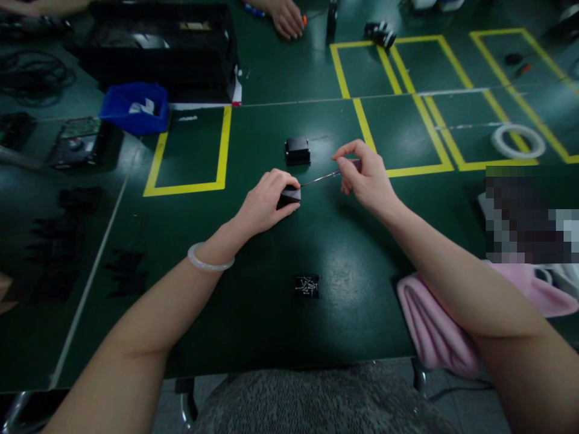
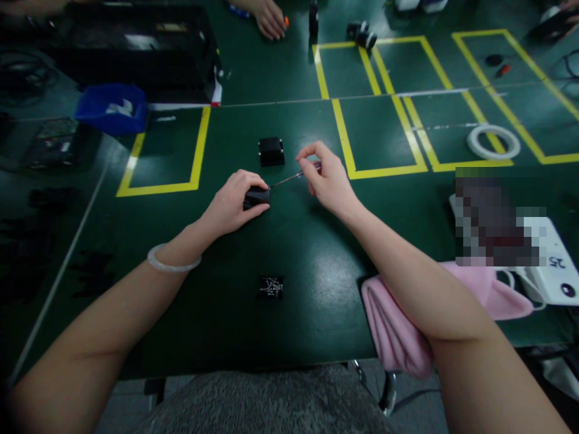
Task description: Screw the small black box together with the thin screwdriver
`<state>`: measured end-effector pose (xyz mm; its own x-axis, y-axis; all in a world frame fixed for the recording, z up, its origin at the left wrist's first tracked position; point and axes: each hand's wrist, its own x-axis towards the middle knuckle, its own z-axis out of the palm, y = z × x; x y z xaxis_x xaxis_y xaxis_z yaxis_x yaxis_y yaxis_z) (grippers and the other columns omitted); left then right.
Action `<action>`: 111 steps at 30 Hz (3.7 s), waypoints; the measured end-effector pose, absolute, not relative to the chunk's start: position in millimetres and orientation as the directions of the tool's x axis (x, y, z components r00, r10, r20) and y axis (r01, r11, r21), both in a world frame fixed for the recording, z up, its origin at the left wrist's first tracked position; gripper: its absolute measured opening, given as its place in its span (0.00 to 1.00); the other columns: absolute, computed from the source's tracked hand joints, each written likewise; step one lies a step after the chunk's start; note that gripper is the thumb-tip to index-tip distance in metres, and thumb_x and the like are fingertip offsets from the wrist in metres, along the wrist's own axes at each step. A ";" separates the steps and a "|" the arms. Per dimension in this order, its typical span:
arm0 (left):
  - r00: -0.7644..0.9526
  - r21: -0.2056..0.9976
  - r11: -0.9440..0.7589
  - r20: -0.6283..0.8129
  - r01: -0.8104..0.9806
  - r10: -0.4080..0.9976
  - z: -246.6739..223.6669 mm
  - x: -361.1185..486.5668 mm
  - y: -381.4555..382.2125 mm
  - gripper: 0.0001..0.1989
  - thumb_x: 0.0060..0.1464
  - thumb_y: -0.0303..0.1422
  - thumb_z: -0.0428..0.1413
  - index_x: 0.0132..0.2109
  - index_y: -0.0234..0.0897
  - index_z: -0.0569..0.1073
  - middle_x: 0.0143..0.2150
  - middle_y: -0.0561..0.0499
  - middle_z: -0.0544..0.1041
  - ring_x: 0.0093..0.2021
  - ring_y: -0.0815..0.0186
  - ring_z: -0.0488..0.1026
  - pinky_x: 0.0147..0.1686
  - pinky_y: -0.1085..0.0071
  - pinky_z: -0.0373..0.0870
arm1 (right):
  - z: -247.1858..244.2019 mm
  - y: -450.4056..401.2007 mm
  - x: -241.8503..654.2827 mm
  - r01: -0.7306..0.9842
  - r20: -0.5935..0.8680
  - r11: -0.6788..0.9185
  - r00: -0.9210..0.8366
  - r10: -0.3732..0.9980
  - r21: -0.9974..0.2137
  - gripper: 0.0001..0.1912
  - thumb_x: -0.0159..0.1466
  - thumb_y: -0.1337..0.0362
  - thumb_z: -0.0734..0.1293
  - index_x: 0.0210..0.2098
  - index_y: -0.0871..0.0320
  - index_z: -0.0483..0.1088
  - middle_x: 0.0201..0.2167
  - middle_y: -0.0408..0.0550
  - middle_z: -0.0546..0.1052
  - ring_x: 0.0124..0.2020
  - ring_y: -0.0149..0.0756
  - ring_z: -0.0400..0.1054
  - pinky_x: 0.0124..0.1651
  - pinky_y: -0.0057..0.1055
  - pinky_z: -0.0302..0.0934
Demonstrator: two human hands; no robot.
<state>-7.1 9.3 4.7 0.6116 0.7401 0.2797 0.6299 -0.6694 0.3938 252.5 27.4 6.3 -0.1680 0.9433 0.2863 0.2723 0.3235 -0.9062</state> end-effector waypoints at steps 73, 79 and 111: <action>0.619 0.382 -0.692 0.312 0.613 0.721 -0.4 -8.6 10.5 0.15 0.64 0.32 0.59 0.56 0.39 0.67 0.56 0.42 0.73 0.57 0.52 0.71 0.56 0.55 0.70 | -1.7 31.9 255.1 0.274 0.327 0.363 -0.170 0.930 -0.891 0.19 0.71 0.42 0.65 0.40 0.51 0.65 0.16 0.34 0.61 0.15 0.29 0.59 0.21 0.31 0.59; 0.618 0.379 -0.691 0.312 0.615 0.721 0.5 -8.4 10.6 0.15 0.64 0.31 0.60 0.55 0.38 0.67 0.56 0.42 0.74 0.56 0.52 0.71 0.55 0.55 0.71 | 0.4 30.9 256.0 0.277 0.323 0.367 -0.192 0.927 -0.888 0.12 0.71 0.51 0.67 0.46 0.50 0.66 0.22 0.36 0.65 0.18 0.28 0.61 0.22 0.31 0.60; 0.612 0.386 -0.681 0.301 0.622 0.731 1.0 -7.9 10.2 0.15 0.64 0.31 0.59 0.55 0.39 0.67 0.56 0.43 0.73 0.56 0.52 0.71 0.56 0.55 0.70 | 3.1 30.3 255.2 0.257 0.310 0.354 -0.196 0.930 -0.899 0.11 0.71 0.52 0.67 0.43 0.50 0.65 0.18 0.34 0.64 0.17 0.29 0.60 0.23 0.31 0.60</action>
